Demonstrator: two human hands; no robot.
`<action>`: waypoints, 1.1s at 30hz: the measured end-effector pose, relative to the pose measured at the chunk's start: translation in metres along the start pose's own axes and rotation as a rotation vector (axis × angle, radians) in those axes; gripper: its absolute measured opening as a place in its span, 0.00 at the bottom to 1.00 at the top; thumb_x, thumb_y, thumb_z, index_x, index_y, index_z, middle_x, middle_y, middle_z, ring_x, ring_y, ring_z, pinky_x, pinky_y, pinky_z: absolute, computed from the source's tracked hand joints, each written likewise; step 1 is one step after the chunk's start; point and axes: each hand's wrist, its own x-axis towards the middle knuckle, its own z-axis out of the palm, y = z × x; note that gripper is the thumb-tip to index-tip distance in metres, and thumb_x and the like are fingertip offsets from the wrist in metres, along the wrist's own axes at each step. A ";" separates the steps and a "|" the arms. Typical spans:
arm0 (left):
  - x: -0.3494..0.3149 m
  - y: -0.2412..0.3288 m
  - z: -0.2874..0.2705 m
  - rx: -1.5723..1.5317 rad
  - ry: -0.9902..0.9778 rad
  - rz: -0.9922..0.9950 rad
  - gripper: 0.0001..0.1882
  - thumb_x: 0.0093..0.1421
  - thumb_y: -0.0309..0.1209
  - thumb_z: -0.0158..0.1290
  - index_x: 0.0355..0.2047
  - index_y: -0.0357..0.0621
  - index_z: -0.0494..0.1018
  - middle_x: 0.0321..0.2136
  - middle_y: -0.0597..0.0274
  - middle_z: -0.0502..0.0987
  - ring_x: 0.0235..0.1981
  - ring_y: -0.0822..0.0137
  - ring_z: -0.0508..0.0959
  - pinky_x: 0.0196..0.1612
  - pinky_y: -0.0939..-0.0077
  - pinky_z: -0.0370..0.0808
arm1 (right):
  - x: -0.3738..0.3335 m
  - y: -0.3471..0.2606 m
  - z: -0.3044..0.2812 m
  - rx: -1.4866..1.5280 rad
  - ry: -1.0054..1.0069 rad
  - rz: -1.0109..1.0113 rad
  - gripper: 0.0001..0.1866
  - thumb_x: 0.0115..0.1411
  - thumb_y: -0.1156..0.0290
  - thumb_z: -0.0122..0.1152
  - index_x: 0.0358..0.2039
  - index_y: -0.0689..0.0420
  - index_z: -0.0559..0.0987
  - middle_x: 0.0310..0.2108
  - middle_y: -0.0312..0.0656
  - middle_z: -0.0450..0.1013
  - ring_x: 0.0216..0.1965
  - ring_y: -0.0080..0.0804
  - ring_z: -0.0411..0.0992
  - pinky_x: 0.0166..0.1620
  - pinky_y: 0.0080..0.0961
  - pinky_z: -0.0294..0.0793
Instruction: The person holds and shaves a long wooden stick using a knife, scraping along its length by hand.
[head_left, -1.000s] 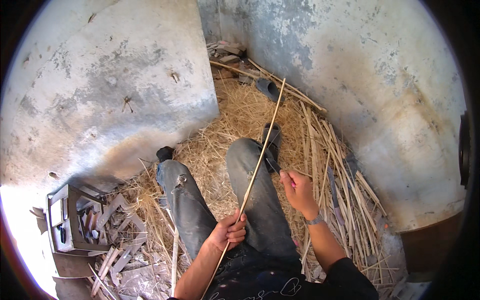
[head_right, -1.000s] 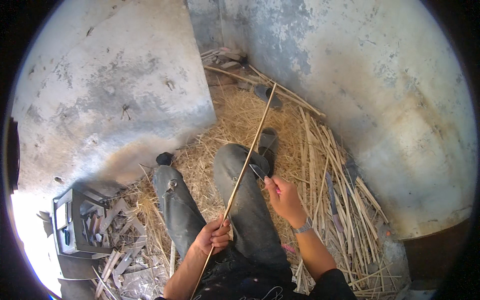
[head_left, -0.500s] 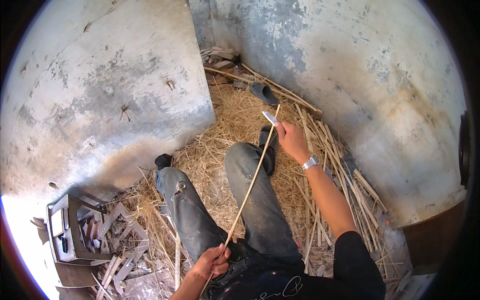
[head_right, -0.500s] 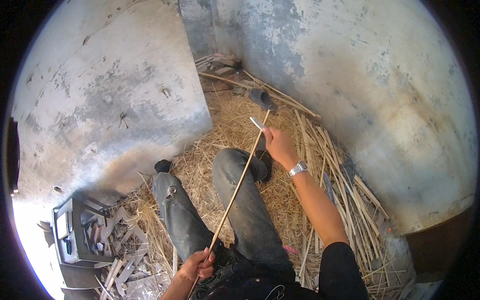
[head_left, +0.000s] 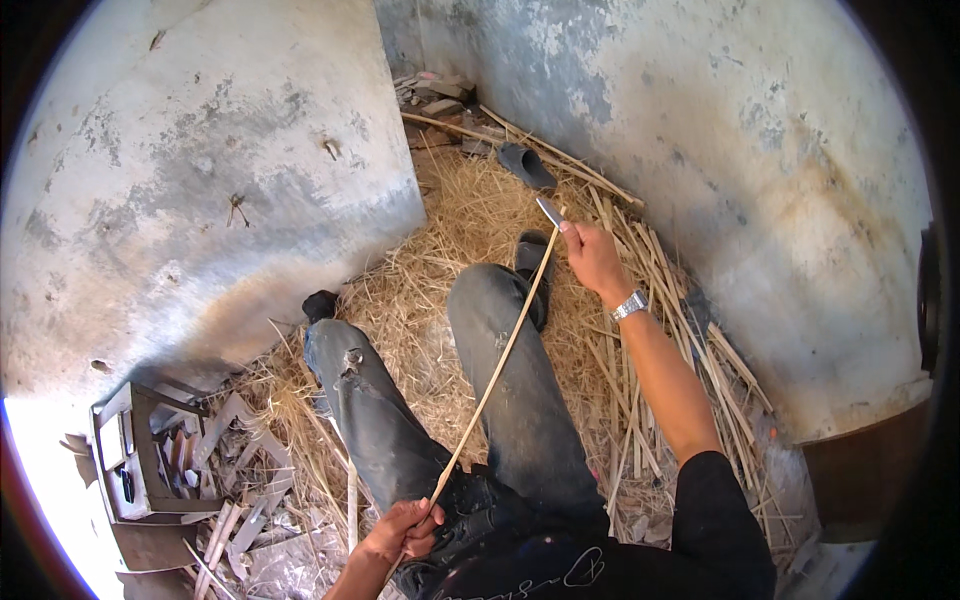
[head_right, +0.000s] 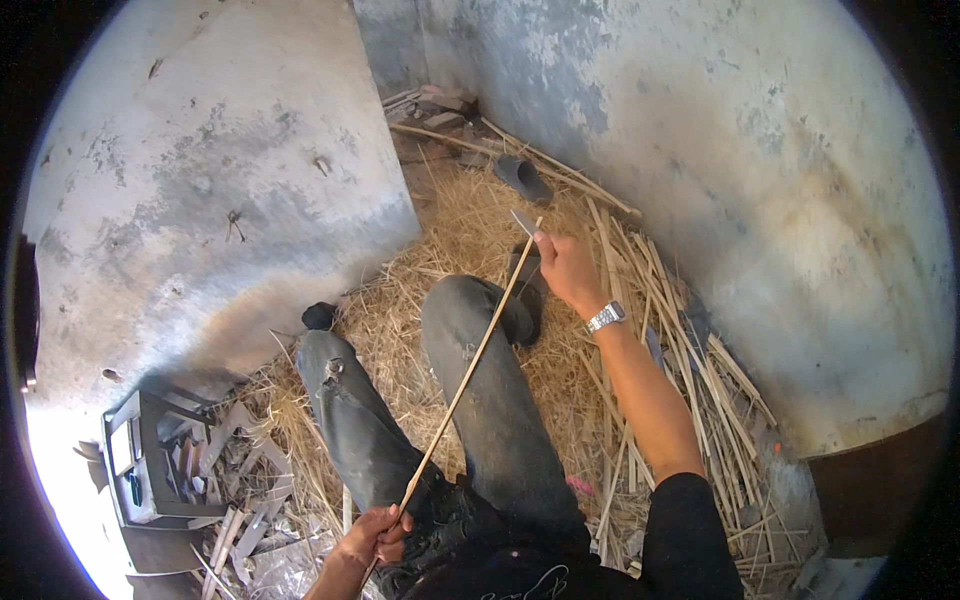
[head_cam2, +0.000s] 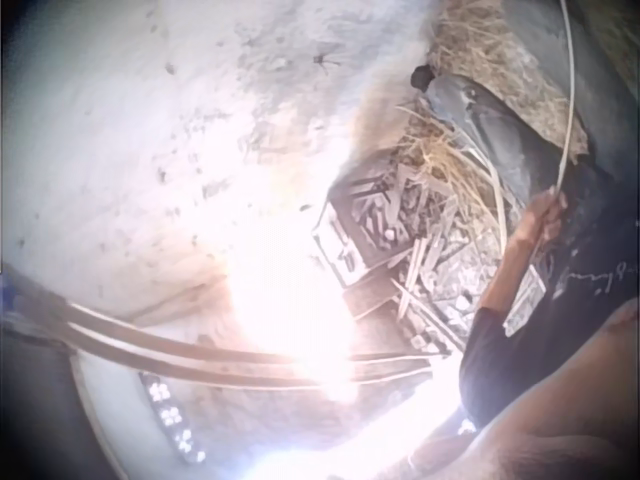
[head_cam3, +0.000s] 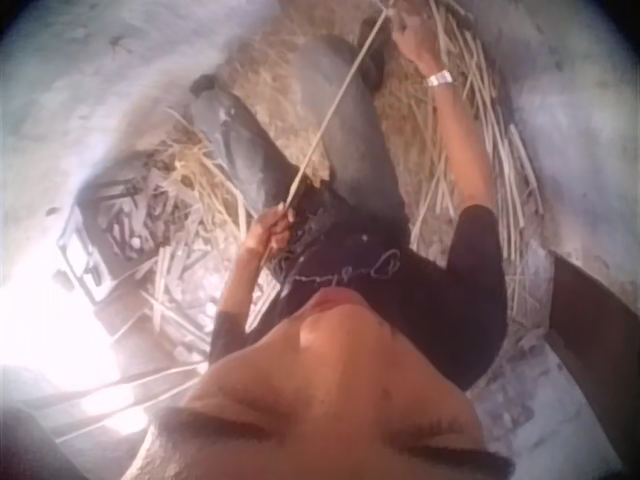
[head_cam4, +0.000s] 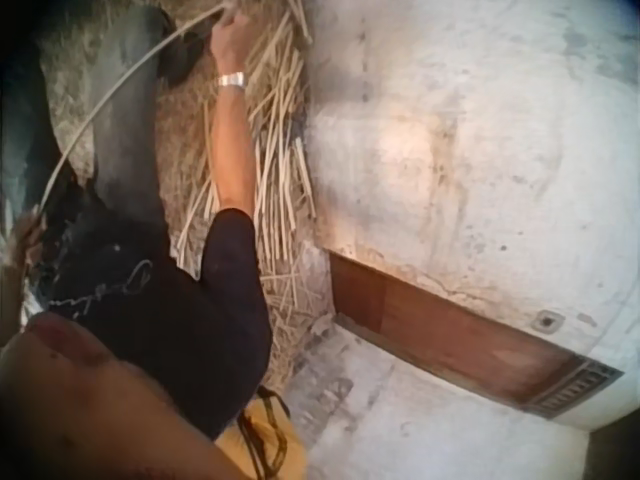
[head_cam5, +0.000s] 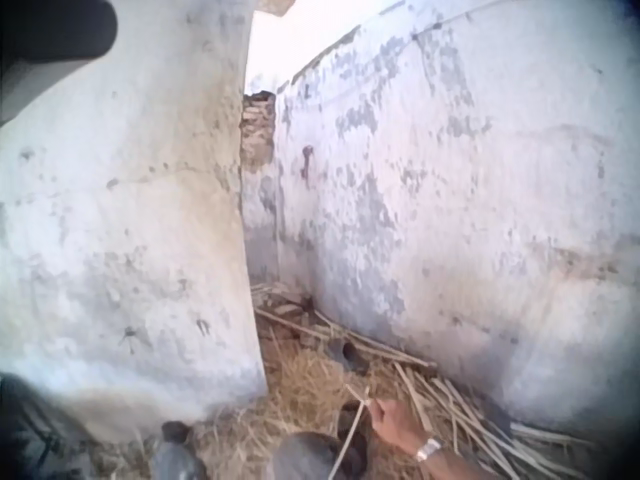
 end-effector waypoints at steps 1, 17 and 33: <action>0.002 0.000 0.002 0.007 -0.008 0.014 0.21 0.76 0.44 0.43 0.41 0.36 0.72 0.15 0.73 0.52 0.11 0.78 0.52 0.14 0.78 0.48 | 0.000 -0.001 -0.003 0.050 -0.018 0.026 0.27 0.74 0.57 0.51 0.22 0.65 0.73 0.13 0.52 0.64 0.15 0.46 0.61 0.24 0.44 0.59; 0.017 -0.020 0.004 -0.060 -0.035 -0.006 0.21 0.75 0.45 0.46 0.42 0.34 0.74 0.14 0.74 0.53 0.10 0.80 0.52 0.12 0.80 0.47 | -0.013 0.036 -0.020 0.536 -0.228 0.424 0.32 0.73 0.45 0.49 0.18 0.56 0.71 0.12 0.32 0.61 0.15 0.22 0.57 0.23 0.28 0.58; 0.051 0.000 0.034 -0.029 -0.069 0.060 0.23 0.76 0.46 0.43 0.41 0.36 0.73 0.14 0.74 0.52 0.11 0.79 0.52 0.12 0.79 0.50 | -0.037 -0.017 -0.023 0.270 -0.242 0.056 0.31 0.75 0.50 0.48 0.17 0.57 0.69 0.11 0.36 0.61 0.14 0.25 0.58 0.22 0.31 0.59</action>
